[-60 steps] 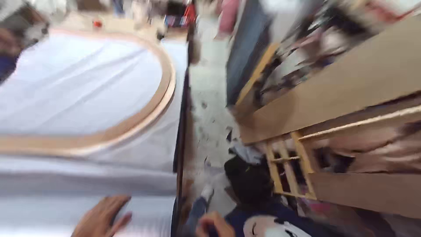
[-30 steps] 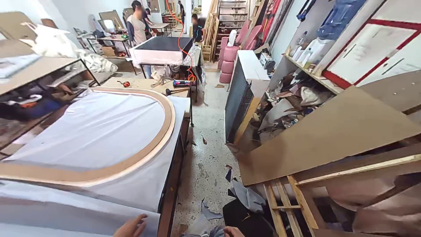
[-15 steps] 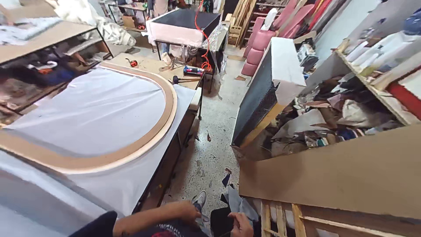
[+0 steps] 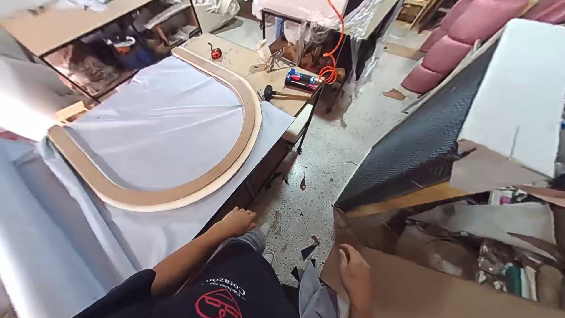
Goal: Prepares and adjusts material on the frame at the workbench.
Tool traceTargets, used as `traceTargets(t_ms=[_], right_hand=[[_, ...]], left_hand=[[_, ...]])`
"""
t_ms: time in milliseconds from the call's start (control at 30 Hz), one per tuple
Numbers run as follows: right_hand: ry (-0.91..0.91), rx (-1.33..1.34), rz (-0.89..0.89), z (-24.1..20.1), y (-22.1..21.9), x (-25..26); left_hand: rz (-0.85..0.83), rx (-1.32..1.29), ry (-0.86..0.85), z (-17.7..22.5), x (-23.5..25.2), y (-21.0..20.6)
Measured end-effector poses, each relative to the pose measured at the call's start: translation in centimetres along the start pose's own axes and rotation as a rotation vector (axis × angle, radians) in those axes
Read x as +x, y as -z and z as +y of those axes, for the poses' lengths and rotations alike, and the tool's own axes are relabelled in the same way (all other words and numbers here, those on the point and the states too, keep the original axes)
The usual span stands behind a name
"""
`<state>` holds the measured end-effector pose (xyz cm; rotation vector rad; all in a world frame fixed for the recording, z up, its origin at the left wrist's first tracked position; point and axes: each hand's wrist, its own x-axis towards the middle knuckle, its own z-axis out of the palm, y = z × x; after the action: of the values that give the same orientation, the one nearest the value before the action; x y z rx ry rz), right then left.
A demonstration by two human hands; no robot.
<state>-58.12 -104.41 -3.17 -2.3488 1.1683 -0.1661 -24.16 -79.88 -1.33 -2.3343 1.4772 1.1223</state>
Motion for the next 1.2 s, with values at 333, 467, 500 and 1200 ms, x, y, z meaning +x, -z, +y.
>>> traceTargets(t_ms=[333, 467, 500, 1200], right_hand=[[0.27, -0.174, -0.581, -10.7, -4.7, 25.5], [0.496, 0.007, -0.702, -15.0, -5.5, 32.6], [0.556, 0.039, -0.701, -15.6, -5.3, 35.2], [0.944, -0.062, -0.834, -32.5, -13.7, 78.4]], left_hand=[[-0.229, -0.306, -0.14, 0.8, 14.4, 4.2], [0.1, -0.367, -0.097, -1.0, 20.7, 14.0], [0.191, -0.404, -0.081, -1.8, 22.0, 16.6], [0.85, -0.753, 0.796, -6.0, 44.4, 29.2]])
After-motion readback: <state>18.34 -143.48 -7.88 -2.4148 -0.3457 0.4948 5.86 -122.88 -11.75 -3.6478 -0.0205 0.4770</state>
